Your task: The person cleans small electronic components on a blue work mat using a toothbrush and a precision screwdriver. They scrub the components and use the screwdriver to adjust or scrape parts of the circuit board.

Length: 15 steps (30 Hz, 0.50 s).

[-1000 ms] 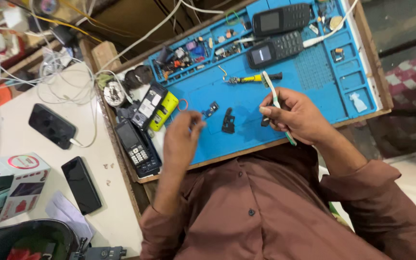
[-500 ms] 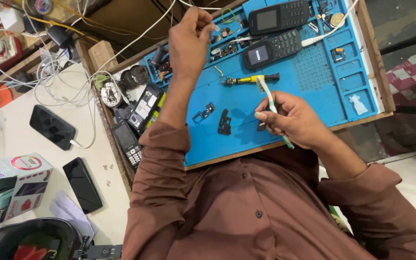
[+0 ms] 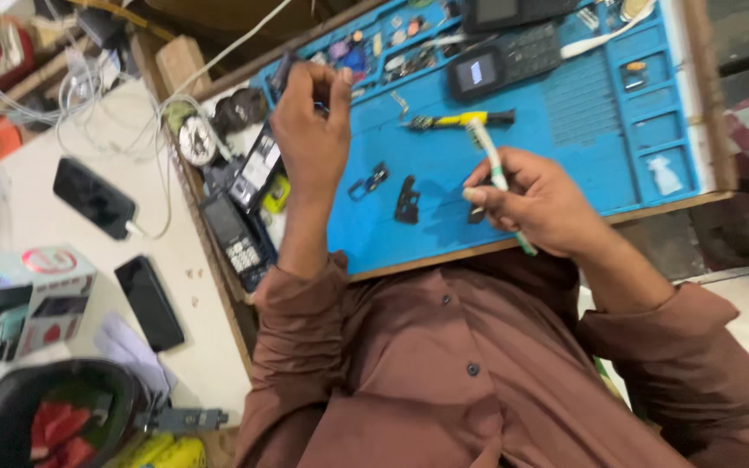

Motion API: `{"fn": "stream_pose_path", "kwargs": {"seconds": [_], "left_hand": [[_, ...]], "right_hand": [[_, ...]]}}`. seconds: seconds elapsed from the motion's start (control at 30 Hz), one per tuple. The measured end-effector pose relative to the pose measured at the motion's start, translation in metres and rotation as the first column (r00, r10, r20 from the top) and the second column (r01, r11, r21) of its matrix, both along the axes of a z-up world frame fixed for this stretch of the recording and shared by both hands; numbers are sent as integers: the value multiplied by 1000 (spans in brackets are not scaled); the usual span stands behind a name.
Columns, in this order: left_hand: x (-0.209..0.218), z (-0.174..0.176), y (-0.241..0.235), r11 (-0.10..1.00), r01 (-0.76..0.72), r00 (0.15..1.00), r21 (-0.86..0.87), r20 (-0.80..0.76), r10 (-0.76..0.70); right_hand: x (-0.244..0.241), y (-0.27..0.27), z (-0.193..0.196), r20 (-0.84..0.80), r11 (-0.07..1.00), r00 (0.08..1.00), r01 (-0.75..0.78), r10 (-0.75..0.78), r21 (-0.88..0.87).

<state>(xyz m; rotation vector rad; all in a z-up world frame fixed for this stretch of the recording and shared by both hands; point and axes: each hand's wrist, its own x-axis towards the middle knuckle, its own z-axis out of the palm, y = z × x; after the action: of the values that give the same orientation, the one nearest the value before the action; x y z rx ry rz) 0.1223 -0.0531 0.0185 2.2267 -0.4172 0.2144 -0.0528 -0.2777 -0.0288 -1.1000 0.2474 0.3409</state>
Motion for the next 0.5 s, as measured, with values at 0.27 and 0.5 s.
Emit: {"fn": "stream_pose_path", "kwargs": {"seconds": [0.27,0.5], "left_hand": [[-75,8,65,948,194,968,251,107,-226],[-90,-2,75,945,188,970,269,99,-221]], "right_hand": [[-1,-3,-6,31,992,998,54,-57,117],[1,-4,-2,-4,990,996,85,-86,113]]}}
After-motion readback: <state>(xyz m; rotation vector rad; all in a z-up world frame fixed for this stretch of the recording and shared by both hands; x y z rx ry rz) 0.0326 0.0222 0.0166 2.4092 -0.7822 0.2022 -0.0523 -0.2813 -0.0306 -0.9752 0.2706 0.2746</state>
